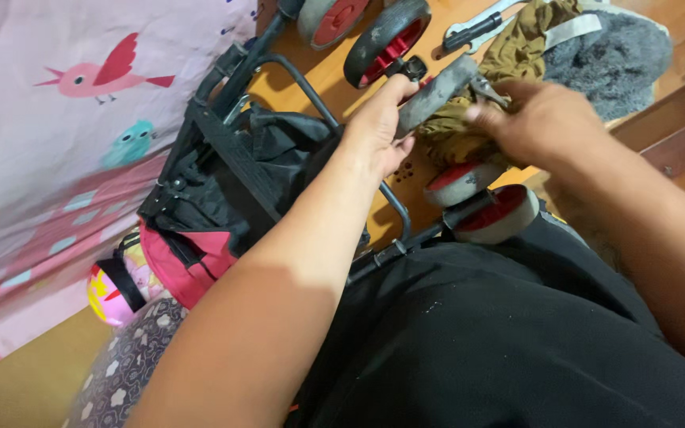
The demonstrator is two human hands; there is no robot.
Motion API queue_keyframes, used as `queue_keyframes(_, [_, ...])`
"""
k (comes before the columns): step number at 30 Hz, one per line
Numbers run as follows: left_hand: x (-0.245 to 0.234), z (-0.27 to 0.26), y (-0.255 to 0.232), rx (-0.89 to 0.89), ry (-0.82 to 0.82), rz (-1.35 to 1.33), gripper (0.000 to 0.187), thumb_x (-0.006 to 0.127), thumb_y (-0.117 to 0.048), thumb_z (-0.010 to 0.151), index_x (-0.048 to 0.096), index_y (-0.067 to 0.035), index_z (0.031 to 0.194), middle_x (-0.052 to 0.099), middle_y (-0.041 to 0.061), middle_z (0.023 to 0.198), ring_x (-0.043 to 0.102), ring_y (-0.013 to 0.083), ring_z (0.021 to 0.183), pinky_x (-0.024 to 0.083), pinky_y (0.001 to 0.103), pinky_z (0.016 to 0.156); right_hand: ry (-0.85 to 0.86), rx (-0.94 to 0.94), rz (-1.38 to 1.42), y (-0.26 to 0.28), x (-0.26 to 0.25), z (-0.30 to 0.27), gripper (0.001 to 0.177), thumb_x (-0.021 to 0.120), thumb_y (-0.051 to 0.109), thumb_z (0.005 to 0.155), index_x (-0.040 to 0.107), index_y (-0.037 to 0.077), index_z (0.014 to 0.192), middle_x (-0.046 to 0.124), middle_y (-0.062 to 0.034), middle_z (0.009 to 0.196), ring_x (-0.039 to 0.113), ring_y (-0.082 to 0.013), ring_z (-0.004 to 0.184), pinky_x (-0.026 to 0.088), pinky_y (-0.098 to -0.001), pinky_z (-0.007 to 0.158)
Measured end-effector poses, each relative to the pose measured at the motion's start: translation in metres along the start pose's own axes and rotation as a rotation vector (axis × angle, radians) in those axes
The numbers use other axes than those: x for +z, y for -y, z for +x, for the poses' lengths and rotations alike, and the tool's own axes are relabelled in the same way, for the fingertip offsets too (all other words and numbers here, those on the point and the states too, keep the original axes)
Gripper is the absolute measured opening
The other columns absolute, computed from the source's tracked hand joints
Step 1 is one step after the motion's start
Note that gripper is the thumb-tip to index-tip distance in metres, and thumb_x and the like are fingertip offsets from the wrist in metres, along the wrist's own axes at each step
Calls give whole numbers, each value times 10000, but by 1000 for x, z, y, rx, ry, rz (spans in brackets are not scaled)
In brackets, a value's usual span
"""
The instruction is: The person wipes the wheels of a stroller with a cloth and uses a wrench to adjust the wheel axle. The person handles the wheels one at a time, rotating them to wipe different sides.
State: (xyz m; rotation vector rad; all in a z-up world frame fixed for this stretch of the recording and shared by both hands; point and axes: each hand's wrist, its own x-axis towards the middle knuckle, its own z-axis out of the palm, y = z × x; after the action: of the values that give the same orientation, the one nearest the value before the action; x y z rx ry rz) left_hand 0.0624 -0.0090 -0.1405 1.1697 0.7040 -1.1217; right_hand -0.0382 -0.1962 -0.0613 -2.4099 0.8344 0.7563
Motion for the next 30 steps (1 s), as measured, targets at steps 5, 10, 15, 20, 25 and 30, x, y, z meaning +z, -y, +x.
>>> queue_keyframes(5, [5, -24, -3, 70, -5, -17, 203, 738, -369, 756, 690, -190, 839, 647, -17, 780, 555, 127, 734, 419, 328, 633, 160, 63, -261, 14, 11, 14, 529, 662, 556, 959, 759, 153, 1288, 769, -186, 1178, 730, -386, 1098, 573, -504, 932])
queue_keyframes(10, [15, -39, -3, 69, -39, 1, 195, 716, -382, 761, 688, -212, 853, 629, -36, 766, 531, 113, 716, 403, 321, 612, 171, -8, -331, 7, 10, 42, 494, 584, 522, 1003, 746, 121, 1242, 715, -204, 1234, 684, -397, 1104, 545, -491, 923])
queue_keyframes(15, [12, -43, 7, 49, -116, -136, 194, 695, -388, 779, 649, -205, 822, 618, -25, 724, 540, 133, 668, 412, 332, 588, 237, 95, -358, -20, 14, 72, 444, 563, 406, 1025, 730, 65, 1255, 736, -236, 1224, 723, -403, 1084, 572, -498, 921])
queue_keyframes(20, [17, -49, 7, 55, -124, -223, 206, 686, -394, 816, 638, -194, 811, 605, -15, 683, 539, 139, 602, 412, 310, 532, 244, 62, -368, -25, 5, 62, 520, 674, 353, 954, 601, 53, 1373, 669, -264, 1274, 670, -434, 1168, 544, -516, 972])
queue_keyframes(25, [13, -57, 0, 83, -98, -276, 216, 655, -403, 844, 660, -188, 823, 635, -3, 683, 546, 146, 588, 416, 298, 514, 224, 48, -288, -18, -29, 6, 599, 687, 469, 990, 597, 14, 1371, 645, -299, 1281, 628, -458, 1201, 503, -533, 1001])
queue_keyframes(30, [5, -61, -1, 60, -150, -327, 251, 640, -447, 846, 656, -198, 825, 633, -1, 683, 551, 154, 591, 414, 300, 518, 424, 127, -39, 16, -66, -15, 476, 553, 399, 1034, 698, 46, 1319, 722, -226, 1187, 686, -352, 1090, 523, -470, 985])
